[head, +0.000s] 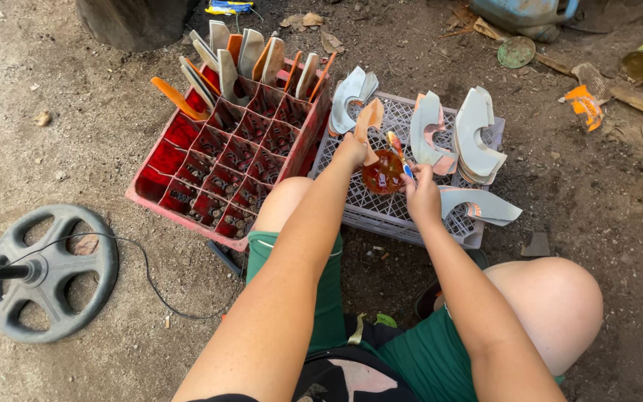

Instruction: The person sits on the ground and paints curved shoe parts orange using a small brush. They repeatedly dip the brush into a small container of paint, apply it to the parts, and place the painted pieces into a red crate.

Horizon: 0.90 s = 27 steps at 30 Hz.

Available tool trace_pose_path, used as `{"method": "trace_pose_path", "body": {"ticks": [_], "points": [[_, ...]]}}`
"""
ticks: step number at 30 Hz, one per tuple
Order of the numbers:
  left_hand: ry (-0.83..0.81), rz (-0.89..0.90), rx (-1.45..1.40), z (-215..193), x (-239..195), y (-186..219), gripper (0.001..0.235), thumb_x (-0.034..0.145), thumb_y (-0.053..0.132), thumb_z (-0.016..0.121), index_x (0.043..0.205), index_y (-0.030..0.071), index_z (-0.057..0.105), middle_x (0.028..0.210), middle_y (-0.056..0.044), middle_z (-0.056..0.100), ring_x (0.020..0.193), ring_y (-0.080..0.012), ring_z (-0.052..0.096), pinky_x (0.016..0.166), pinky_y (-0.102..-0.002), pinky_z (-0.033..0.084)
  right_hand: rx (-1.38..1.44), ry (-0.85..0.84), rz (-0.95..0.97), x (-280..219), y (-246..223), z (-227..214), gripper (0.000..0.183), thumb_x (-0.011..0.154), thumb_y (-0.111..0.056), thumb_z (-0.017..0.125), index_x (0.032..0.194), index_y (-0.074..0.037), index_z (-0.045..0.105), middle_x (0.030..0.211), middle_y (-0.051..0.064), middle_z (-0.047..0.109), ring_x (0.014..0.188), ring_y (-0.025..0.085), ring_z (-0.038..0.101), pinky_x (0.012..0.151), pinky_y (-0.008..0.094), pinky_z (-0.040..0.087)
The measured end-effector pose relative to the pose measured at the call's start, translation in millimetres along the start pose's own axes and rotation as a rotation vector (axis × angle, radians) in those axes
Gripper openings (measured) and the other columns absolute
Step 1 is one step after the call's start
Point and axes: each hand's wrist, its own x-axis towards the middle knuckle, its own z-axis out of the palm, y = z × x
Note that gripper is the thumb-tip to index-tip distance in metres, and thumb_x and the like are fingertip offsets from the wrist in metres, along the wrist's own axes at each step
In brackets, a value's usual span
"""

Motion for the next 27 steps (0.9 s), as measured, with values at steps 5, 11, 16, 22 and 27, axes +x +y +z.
{"method": "trace_pose_path", "body": {"ticks": [5, 11, 16, 22, 27], "points": [[-0.05, -0.001, -0.082, 5, 10, 1, 0.038, 0.1, 0.016, 0.056, 0.133, -0.003, 0.05, 0.115, -0.023, 0.071, 0.098, -0.0319, 0.076, 0.079, -0.041, 0.062, -0.167, 0.054, -0.116, 2, -11, -4, 0.031, 0.1, -0.013, 0.068, 0.124, -0.002, 0.051, 0.112, 0.02, 0.069, 0.091, 0.037, 0.07, 0.075, 0.044, 0.054], [-0.075, 0.008, -0.138, 9, 22, -5, 0.032, 0.099, 0.013, 0.055, 0.126, -0.006, 0.057, 0.109, -0.022, 0.074, 0.092, -0.0304, 0.077, 0.074, -0.04, 0.063, -0.281, 0.093, -0.136, 8, -20, -5, 0.043, 0.095, -0.007, 0.072, 0.135, -0.007, 0.054, 0.114, 0.019, 0.059, 0.1, 0.04, 0.063, 0.081, 0.048, 0.051], [-0.091, 0.011, -0.136, 9, 37, -22, 0.029, 0.099, 0.01, 0.055, 0.12, -0.009, 0.063, 0.103, -0.022, 0.076, 0.088, -0.0292, 0.078, 0.07, -0.039, 0.063, -0.323, 0.151, -0.198, 11, -20, 3, 0.046, 0.092, -0.005, 0.073, 0.134, -0.009, 0.055, 0.112, 0.017, 0.059, 0.1, 0.037, 0.064, 0.081, 0.048, 0.051], [-0.078, 0.031, -0.033, 7, 34, -21, 0.03, 0.098, 0.012, 0.058, 0.118, -0.009, 0.066, 0.104, -0.023, 0.078, 0.086, -0.0282, 0.079, 0.069, -0.039, 0.061, -0.254, 0.182, -0.104, 26, -1, 14, 0.038, 0.094, -0.003, 0.071, 0.13, -0.007, 0.063, 0.108, 0.017, 0.057, 0.093, 0.036, 0.063, 0.08, 0.044, 0.052], [0.033, -0.023, 0.144, -3, 3, -2, 0.041, 0.097, 0.019, 0.064, 0.131, -0.003, 0.055, 0.111, -0.021, 0.074, 0.09, -0.0263, 0.077, 0.072, -0.037, 0.061, -0.101, 0.199, -0.038, 40, 8, 17, 0.025, 0.093, -0.011, 0.076, 0.115, -0.003, 0.07, 0.109, 0.014, 0.065, 0.096, 0.031, 0.065, 0.084, 0.04, 0.053]]}}
